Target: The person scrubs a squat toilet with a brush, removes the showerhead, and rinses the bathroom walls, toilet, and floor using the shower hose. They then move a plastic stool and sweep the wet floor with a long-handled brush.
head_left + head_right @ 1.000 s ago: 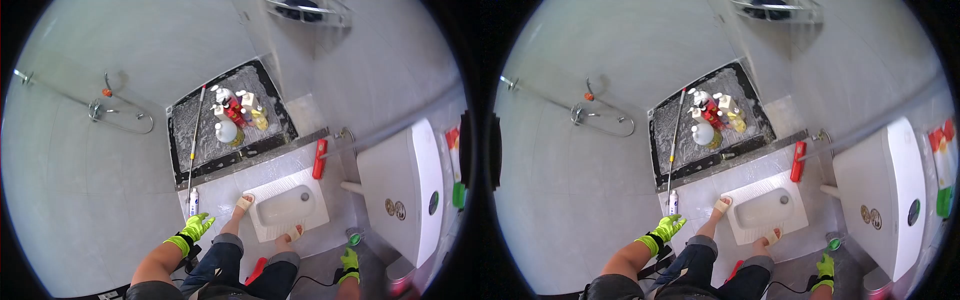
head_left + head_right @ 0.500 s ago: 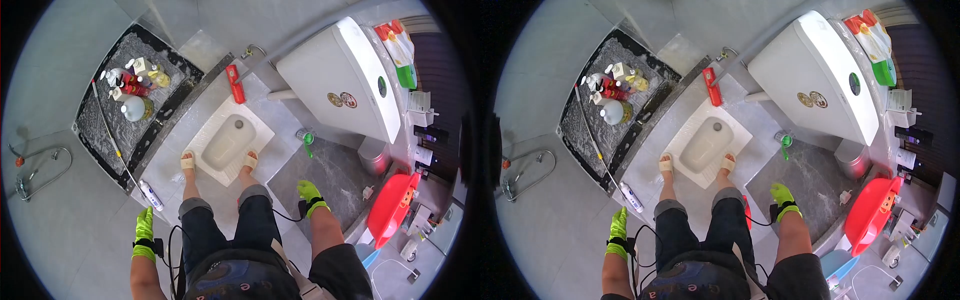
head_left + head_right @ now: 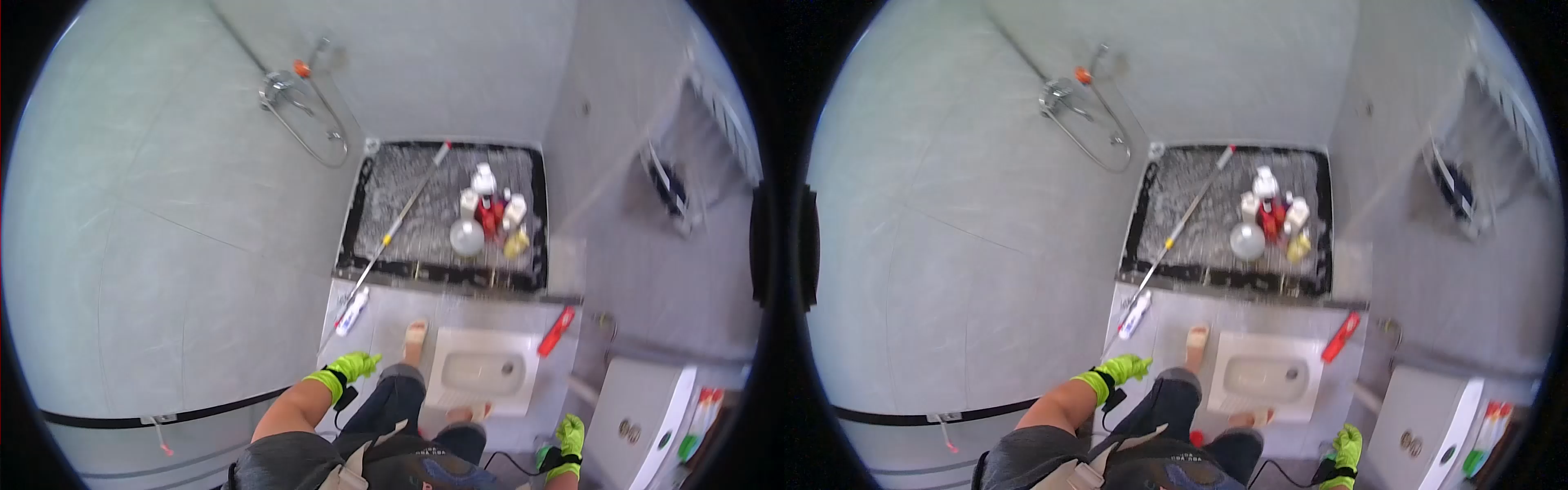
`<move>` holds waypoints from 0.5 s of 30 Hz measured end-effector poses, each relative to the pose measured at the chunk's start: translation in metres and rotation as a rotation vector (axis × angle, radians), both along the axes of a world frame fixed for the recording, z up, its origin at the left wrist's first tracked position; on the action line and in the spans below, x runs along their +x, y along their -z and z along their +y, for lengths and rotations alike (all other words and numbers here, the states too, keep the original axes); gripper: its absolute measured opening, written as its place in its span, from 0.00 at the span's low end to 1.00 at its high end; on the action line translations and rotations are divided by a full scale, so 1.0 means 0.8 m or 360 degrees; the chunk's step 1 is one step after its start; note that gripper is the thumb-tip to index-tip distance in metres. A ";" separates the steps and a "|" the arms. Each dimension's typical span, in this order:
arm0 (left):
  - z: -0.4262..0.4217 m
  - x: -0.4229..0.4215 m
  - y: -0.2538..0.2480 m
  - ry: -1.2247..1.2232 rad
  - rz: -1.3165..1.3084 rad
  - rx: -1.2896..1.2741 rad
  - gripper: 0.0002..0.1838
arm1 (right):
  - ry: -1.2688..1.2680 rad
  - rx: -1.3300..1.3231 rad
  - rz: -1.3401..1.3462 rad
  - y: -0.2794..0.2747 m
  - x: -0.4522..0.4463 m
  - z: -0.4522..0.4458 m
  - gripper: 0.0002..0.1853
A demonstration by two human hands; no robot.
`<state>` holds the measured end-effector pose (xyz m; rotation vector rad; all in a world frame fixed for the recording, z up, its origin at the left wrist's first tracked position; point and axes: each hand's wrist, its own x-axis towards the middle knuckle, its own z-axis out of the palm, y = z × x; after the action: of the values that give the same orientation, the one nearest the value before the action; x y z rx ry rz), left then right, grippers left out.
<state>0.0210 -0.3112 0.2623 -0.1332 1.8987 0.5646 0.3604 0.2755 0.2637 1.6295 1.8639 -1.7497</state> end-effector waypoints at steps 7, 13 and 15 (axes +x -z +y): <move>-0.037 -0.155 0.003 -0.0100 0.0758 0.0144 0.34 | -0.0377 0.0145 0.0341 -0.047 -0.225 -0.015 0.14; -0.122 -0.298 -0.146 -0.0481 0.1743 0.0236 0.24 | -0.0915 -0.0118 0.0321 -0.063 -0.429 -0.081 0.16; -0.148 -0.319 -0.243 -0.0717 0.2157 0.0018 0.22 | -0.1271 0.0191 0.0238 -0.121 -0.515 -0.140 0.17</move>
<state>-0.2345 -0.4298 0.4568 -0.1965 3.2070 1.1427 -0.0512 0.1632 0.3601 0.6021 2.2632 -1.4277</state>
